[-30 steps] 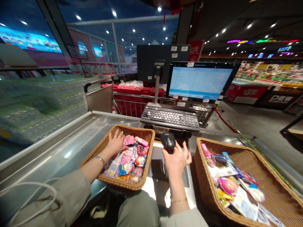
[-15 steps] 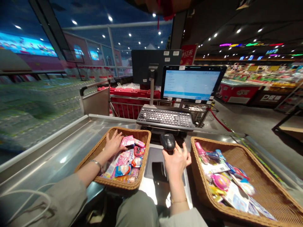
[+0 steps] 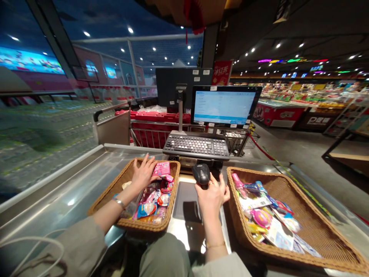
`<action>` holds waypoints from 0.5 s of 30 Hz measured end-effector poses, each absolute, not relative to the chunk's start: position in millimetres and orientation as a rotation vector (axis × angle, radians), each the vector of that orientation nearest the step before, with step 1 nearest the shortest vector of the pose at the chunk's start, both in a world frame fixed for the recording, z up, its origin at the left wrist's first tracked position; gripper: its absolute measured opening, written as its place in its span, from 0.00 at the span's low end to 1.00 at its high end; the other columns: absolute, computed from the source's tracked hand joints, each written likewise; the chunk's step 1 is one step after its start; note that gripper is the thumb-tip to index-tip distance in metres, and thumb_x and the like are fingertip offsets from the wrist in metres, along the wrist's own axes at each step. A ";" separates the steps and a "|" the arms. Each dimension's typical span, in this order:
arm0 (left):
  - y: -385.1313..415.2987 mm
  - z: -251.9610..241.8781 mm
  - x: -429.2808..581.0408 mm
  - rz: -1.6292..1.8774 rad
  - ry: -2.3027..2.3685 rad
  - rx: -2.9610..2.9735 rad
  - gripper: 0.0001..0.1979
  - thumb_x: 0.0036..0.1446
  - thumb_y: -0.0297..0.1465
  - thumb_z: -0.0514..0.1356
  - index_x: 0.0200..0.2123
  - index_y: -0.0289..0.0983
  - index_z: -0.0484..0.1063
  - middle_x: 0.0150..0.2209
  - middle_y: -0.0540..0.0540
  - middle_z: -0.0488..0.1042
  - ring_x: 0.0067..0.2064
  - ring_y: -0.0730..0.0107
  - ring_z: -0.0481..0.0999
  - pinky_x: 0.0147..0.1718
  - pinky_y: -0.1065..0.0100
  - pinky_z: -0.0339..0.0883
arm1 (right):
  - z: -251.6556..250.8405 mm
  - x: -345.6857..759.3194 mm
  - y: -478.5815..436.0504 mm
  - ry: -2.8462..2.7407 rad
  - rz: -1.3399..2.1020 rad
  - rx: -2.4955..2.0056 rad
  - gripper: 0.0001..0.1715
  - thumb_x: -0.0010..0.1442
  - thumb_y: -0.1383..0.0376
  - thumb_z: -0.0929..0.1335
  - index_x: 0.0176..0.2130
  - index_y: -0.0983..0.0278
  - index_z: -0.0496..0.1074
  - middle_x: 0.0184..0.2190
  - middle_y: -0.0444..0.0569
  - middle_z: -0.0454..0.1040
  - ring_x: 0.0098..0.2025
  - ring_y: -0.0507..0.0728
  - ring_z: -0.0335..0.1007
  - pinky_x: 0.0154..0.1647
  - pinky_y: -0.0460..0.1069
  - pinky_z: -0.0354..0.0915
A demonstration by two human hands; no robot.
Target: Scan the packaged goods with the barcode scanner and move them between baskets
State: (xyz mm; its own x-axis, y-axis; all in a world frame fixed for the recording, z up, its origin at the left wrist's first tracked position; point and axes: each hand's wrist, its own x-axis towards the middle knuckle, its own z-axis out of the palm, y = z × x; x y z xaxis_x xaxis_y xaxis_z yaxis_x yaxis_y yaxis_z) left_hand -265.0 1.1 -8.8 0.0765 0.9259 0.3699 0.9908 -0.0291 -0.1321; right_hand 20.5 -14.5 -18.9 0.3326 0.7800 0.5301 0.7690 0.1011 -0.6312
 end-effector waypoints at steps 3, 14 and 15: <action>2.8 -5.2 -250.6 -0.321 -1.844 -2.004 0.30 0.60 0.43 0.61 0.62 0.39 0.65 0.69 0.38 0.57 0.72 0.43 0.42 0.65 0.32 0.27 | -18.0 22.0 -15.7 -1.423 0.006 -1.642 0.18 0.52 0.50 0.66 0.29 0.60 0.77 0.50 0.53 0.78 0.64 0.66 0.57 0.61 0.63 0.42; 14.4 6.0 -206.9 -0.427 -1.745 -2.035 0.29 0.59 0.46 0.62 0.59 0.39 0.68 0.69 0.39 0.56 0.72 0.45 0.42 0.64 0.30 0.30 | -18.7 32.4 -17.2 -1.451 -0.007 -1.608 0.14 0.51 0.54 0.67 0.32 0.60 0.77 0.50 0.51 0.78 0.65 0.67 0.54 0.62 0.65 0.42; 15.3 6.7 -202.9 -0.436 -1.742 -2.044 0.29 0.59 0.46 0.62 0.59 0.39 0.68 0.69 0.39 0.56 0.72 0.45 0.43 0.64 0.30 0.30 | -18.4 33.1 -17.3 -1.450 -0.004 -1.609 0.14 0.51 0.54 0.68 0.31 0.60 0.77 0.50 0.51 0.78 0.65 0.67 0.54 0.62 0.65 0.42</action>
State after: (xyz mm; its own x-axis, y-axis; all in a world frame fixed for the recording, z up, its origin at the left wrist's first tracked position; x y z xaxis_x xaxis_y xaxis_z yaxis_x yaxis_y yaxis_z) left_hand -202.9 15.3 6.7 0.1666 0.8548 0.4915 0.9855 -0.1288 -0.1101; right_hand 33.1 -17.3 -18.4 0.3005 0.7746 0.5565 0.7779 0.1386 -0.6129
